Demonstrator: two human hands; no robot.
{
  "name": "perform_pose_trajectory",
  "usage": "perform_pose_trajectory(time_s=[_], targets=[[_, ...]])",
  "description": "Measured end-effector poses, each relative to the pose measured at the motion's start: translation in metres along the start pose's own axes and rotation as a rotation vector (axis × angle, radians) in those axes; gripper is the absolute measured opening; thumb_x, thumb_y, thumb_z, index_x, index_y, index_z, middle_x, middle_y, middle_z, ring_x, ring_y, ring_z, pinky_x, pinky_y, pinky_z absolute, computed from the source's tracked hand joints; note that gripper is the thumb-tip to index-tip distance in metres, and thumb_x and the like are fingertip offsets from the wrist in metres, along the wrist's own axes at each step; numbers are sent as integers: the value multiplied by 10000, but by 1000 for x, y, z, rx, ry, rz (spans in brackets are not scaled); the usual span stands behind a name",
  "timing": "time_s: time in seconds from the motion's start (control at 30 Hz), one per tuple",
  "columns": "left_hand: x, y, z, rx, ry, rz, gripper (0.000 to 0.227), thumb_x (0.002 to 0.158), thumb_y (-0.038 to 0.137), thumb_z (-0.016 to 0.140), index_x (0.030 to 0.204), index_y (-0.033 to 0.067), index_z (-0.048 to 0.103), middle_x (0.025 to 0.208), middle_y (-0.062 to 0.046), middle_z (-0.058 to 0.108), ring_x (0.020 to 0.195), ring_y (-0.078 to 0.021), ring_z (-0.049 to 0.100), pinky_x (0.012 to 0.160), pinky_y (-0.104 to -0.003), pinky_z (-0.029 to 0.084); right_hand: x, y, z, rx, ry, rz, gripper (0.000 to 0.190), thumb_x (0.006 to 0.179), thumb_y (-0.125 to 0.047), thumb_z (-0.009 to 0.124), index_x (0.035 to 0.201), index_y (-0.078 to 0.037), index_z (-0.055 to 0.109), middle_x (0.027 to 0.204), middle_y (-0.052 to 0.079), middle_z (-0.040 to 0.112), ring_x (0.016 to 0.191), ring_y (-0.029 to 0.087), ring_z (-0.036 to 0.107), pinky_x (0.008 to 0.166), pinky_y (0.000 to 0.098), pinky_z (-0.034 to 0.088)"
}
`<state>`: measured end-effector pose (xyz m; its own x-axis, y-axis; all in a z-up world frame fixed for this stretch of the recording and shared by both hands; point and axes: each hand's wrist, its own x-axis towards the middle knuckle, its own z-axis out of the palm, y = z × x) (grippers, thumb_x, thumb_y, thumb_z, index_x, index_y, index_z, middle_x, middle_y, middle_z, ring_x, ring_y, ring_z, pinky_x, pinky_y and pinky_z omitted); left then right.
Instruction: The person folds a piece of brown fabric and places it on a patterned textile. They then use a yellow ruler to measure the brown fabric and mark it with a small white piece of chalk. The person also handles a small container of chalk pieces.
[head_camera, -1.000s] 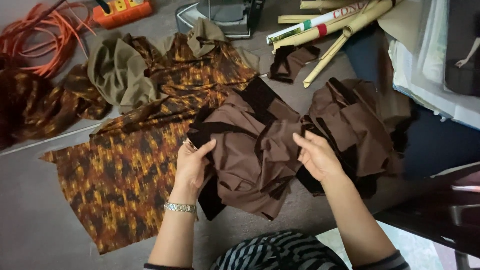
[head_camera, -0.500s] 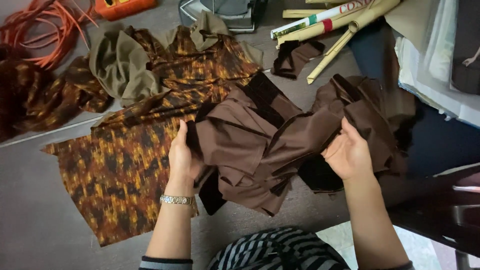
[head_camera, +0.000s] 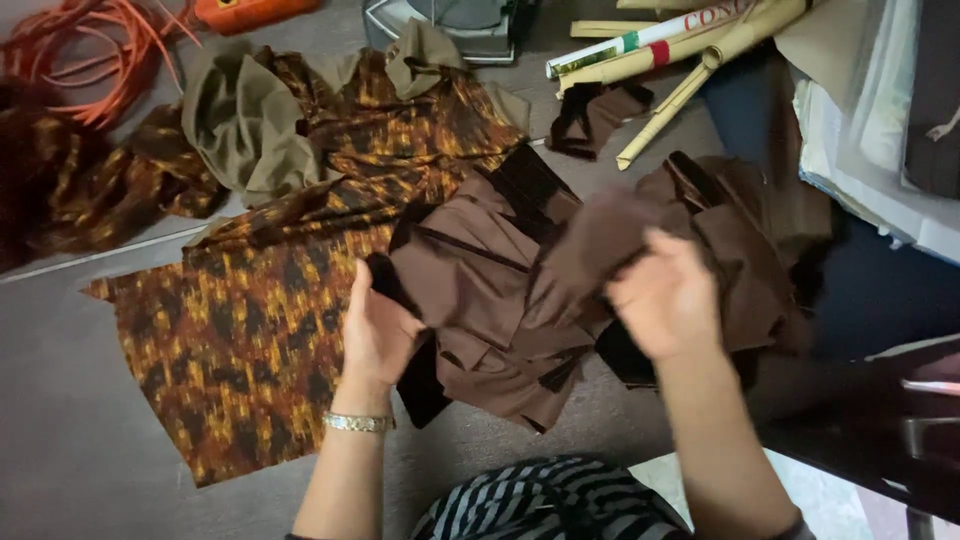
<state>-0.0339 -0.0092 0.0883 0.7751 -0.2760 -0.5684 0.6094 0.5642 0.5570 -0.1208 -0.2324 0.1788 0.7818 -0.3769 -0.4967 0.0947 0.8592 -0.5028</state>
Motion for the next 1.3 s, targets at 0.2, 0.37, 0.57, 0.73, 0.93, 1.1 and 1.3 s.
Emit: perform_pose_trajectory(time_s=[0.2, 0.37, 0.57, 0.73, 0.93, 1.1, 1.3], targets=[[66, -72, -120, -95, -52, -98, 220, 840, 297, 725, 927, 100, 681, 944, -70, 706, 861, -285, 694, 813, -429, 588, -14, 97, -1, -1253, -956, -243, 471, 883, -99, 629, 1335, -15, 526, 1464, 258, 403, 1257, 487, 439, 996, 568, 415], [-32, 20, -47, -32, 174, 101, 183, 817, 135, 683, 951, 14, 655, 957, -154, 670, 906, -330, 665, 807, -451, 549, 10, 84, -7, -1353, -723, -584, 290, 882, -155, 635, 1156, -61, 653, 1301, 167, 576, 1233, 346, 517, 1020, 465, 417], [-45, 31, -53, 189, 408, -52, 297, 842, 150, 605, 1099, 2, 607, 1081, -199, 649, 978, -376, 625, 806, -500, 511, 56, 78, -28, -1981, -179, -19, 1249, 669, -553, 805, 1526, -273, -59, 1593, 89, -211, 1452, 425, -78, 1108, 644, 86], [-37, 11, -39, 408, 398, -137, 326, 840, 71, 618, 1159, 6, 600, 1043, -217, 666, 922, -339, 637, 802, -426, 507, 52, 72, -34, -1802, 77, 188, 1337, 640, -461, 861, 1515, -347, -143, 1582, 42, -308, 1442, 462, -119, 1127, 622, 154], [-8, -57, -49, 629, 15, -139, 787, 736, 190, 705, 1459, 150, 395, 1490, -45, 485, 1338, -136, 462, 1112, -295, 337, 43, 69, -32, -1483, 173, 255, 1237, 664, -372, 827, 1530, -336, -56, 1617, 38, 6, 1501, 248, 2, 1155, 547, 212], [-15, -65, -20, 578, -6, -267, 690, 755, 131, 694, 1410, 84, 484, 1358, -66, 623, 1192, -177, 592, 1022, -310, 438, 24, 50, -23, -1015, 130, 389, 859, 648, -236, 737, 1450, -188, 434, 1402, 62, 573, 1269, 279, 559, 1049, 447, 478], [6, -140, 8, 586, -429, 70, 336, 734, 40, 620, 1070, 52, 621, 1082, -59, 693, 1011, -123, 601, 938, -276, 465, -10, -14, -36, -1411, 348, -1, 674, 550, -173, 842, 1181, -114, 611, 1111, 49, 729, 1002, 195, 666, 915, 315, 480]])
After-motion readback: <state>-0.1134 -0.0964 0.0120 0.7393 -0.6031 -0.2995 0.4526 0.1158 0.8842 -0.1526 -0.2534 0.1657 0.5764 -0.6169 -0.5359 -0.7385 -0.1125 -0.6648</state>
